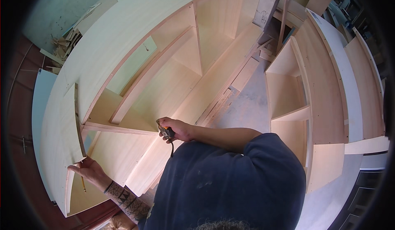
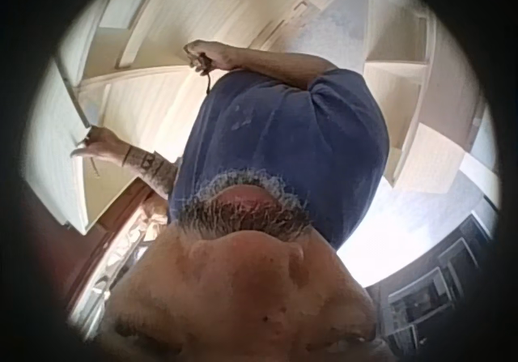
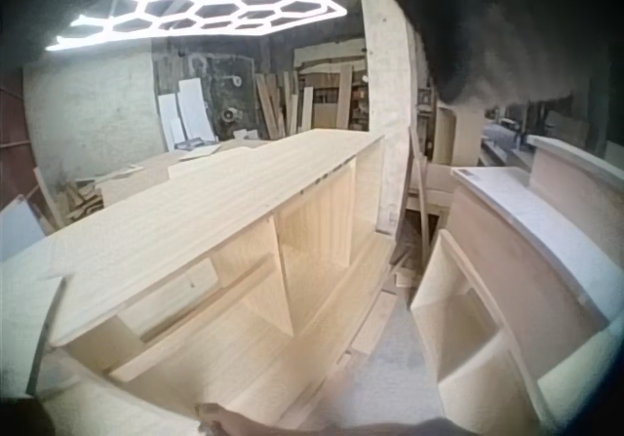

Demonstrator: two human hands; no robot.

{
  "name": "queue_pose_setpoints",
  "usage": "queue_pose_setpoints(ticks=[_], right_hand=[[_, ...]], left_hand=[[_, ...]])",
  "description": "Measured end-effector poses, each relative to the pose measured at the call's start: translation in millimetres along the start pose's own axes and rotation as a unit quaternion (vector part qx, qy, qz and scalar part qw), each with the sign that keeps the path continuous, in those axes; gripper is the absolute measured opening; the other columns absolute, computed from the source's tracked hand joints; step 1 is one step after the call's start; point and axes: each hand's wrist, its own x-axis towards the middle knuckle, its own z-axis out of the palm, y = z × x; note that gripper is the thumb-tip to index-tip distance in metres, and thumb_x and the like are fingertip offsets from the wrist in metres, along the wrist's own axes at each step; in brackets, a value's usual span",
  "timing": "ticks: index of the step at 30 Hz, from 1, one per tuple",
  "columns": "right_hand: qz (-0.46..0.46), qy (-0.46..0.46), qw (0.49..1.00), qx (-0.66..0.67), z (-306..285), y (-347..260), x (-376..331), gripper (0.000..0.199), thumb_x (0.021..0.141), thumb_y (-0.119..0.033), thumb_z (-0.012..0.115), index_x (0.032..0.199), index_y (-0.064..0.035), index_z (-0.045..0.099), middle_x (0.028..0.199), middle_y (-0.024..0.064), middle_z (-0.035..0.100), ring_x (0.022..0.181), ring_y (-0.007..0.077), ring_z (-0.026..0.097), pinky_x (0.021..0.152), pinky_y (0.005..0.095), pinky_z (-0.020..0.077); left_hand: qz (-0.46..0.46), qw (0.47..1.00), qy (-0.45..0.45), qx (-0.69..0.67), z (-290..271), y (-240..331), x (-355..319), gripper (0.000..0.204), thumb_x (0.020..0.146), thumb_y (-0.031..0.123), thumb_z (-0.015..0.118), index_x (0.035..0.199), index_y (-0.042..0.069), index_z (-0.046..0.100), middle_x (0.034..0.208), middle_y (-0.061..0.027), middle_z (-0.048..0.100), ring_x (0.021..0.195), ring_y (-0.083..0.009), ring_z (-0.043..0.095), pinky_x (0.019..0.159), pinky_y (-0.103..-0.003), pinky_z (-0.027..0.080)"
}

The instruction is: Measuring dimensions within a wooden cabinet structure and marking a small wood piece with a pencil.

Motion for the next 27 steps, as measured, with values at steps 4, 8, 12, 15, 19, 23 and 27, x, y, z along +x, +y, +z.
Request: queue_pose_setpoints(ticks=[4,8,12,15,19,23,27], right_hand=[[-0.100,-0.044,0.973,-0.202,6,7,1,0.045,0.110,-0.028,0.061,0.149,-0.0099,0.046,0.105,0.0050,0.063,0.092,0.0122,0.059,0.080,0.0294,0.0497],[-0.231,-0.034,0.902,-0.363,9,22,1,0.062,0.105,-0.022,0.069,0.154,-0.0012,0.038,0.113,0.0104,0.063,0.098,0.0177,0.059,0.090,0.0322,0.0499],[-0.244,-0.082,0.848,-0.463,18,18,-11,0.071,0.099,-0.020,0.075,0.155,-0.0013,0.035,0.115,0.0242,0.066,0.103,0.0310,0.066,0.092,0.0421,0.0528],[-0.266,-0.076,0.817,-0.505,16,20,-18,0.073,0.098,-0.019,0.075,0.156,-0.0020,0.035,0.114,0.0263,0.067,0.101,0.0359,0.067,0.092,0.0461,0.0534],[-0.214,-0.120,0.815,-0.525,29,9,-32,0.076,0.098,-0.018,0.074,0.161,-0.0043,0.033,0.117,0.0263,0.066,0.105,0.0378,0.067,0.095,0.0475,0.0520],[-0.276,-0.081,0.805,-0.518,27,24,-11,0.079,0.098,-0.017,0.075,0.164,-0.0135,0.033,0.127,0.0266,0.063,0.115,0.0437,0.064,0.100,0.0508,0.0508],[-0.338,-0.017,0.789,-0.513,-6,43,31,0.062,0.098,-0.015,0.075,0.154,-0.0109,0.048,0.127,0.0246,0.062,0.112,0.0389,0.065,0.100,0.0474,0.0520]], left_hand=[[-0.082,0.993,-0.088,-0.018,-69,-36,-34,0.056,0.110,0.049,0.060,0.141,0.003,0.059,0.130,-0.0088,0.069,0.119,-0.0225,0.067,0.103,-0.039,0.054],[-0.266,0.893,-0.220,0.288,-28,-94,-141,0.049,0.109,0.038,0.065,0.141,0.001,0.059,0.129,-0.0110,0.068,0.114,-0.0200,0.067,0.099,-0.036,0.055],[-0.254,0.839,-0.327,0.353,-9,-120,-187,0.035,0.105,0.014,0.071,0.133,-0.005,0.062,0.118,-0.0105,0.072,0.105,-0.0161,0.069,0.092,-0.029,0.056],[-0.252,0.843,-0.310,0.360,-8,-124,-191,0.023,0.103,0.009,0.072,0.121,-0.005,0.067,0.103,-0.0067,0.072,0.092,-0.0119,0.067,0.085,-0.025,0.054],[-0.216,0.830,-0.325,0.398,-20,-121,-186,0.017,0.103,0.012,0.074,0.110,-0.002,0.068,0.091,-0.0019,0.068,0.080,-0.0081,0.061,0.073,-0.023,0.050],[-0.102,0.826,-0.320,0.452,-1,-109,-161,0.018,0.105,0.016,0.073,0.107,-0.001,0.067,0.088,-0.0021,0.066,0.077,-0.0083,0.060,0.069,-0.024,0.050],[0.054,0.793,-0.310,0.522,33,-91,-113,0.019,0.102,0.015,0.075,0.108,-0.002,0.070,0.092,-0.0081,0.069,0.078,-0.0127,0.065,0.071,-0.028,0.054]])
